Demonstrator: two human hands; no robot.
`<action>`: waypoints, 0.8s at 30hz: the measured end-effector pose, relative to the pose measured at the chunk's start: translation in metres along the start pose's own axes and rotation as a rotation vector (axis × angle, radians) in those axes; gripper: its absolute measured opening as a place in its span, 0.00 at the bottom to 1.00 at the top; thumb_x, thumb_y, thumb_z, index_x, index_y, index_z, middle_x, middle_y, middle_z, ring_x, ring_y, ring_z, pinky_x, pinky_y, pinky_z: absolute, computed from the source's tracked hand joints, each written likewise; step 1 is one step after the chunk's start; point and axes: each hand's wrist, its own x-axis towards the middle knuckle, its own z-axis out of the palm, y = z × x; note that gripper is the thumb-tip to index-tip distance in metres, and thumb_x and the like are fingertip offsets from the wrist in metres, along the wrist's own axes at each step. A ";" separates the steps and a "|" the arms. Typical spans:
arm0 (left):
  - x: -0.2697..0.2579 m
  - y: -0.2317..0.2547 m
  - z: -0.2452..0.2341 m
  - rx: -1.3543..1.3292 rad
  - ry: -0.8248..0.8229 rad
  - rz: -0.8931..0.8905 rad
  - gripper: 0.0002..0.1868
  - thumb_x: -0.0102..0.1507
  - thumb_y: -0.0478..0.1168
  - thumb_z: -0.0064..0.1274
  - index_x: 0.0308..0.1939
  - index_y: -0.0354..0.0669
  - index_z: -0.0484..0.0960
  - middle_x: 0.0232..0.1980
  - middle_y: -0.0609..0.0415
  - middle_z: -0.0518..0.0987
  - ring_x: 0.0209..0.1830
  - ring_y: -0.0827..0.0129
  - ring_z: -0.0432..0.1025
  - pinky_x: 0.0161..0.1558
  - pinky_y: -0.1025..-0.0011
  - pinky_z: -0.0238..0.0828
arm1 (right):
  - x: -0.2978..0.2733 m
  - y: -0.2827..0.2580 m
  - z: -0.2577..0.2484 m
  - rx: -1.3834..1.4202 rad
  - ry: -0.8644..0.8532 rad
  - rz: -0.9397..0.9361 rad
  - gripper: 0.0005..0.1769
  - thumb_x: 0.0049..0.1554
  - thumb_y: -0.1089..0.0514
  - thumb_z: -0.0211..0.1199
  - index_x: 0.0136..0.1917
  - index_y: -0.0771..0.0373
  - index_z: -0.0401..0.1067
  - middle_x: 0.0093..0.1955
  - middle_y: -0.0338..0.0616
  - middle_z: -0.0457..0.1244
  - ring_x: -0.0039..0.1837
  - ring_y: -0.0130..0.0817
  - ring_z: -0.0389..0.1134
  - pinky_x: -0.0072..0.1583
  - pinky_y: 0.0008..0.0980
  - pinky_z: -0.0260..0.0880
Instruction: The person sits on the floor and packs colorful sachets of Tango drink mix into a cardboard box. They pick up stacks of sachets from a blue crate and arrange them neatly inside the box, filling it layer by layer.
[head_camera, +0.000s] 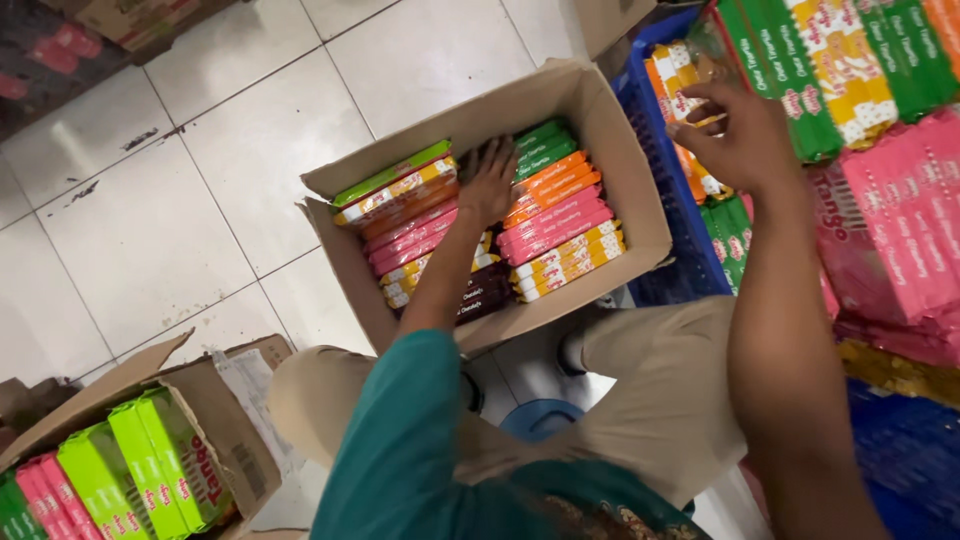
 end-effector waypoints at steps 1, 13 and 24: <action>-0.004 0.001 0.012 0.001 0.006 0.005 0.41 0.71 0.62 0.32 0.83 0.49 0.46 0.86 0.51 0.37 0.86 0.54 0.30 0.79 0.47 0.24 | -0.001 -0.003 -0.002 -0.004 0.007 0.001 0.26 0.64 0.50 0.70 0.71 0.62 0.75 0.54 0.49 0.70 0.49 0.44 0.71 0.54 0.51 0.71; -0.078 0.076 -0.041 -0.312 -0.250 0.221 0.38 0.67 0.61 0.43 0.76 0.44 0.65 0.74 0.40 0.68 0.72 0.46 0.65 0.68 0.54 0.63 | -0.033 0.067 -0.027 0.110 0.368 0.135 0.18 0.59 0.60 0.68 0.62 0.61 0.79 0.49 0.46 0.71 0.52 0.41 0.72 0.52 0.47 0.71; -0.178 0.131 -0.052 -0.510 -0.198 0.305 0.25 0.71 0.52 0.35 0.69 0.55 0.73 0.56 0.39 0.82 0.58 0.40 0.76 0.58 0.45 0.73 | -0.058 0.029 -0.026 -0.522 0.252 0.308 0.44 0.57 0.34 0.63 0.74 0.68 0.67 0.67 0.59 0.60 0.69 0.60 0.60 0.63 0.60 0.62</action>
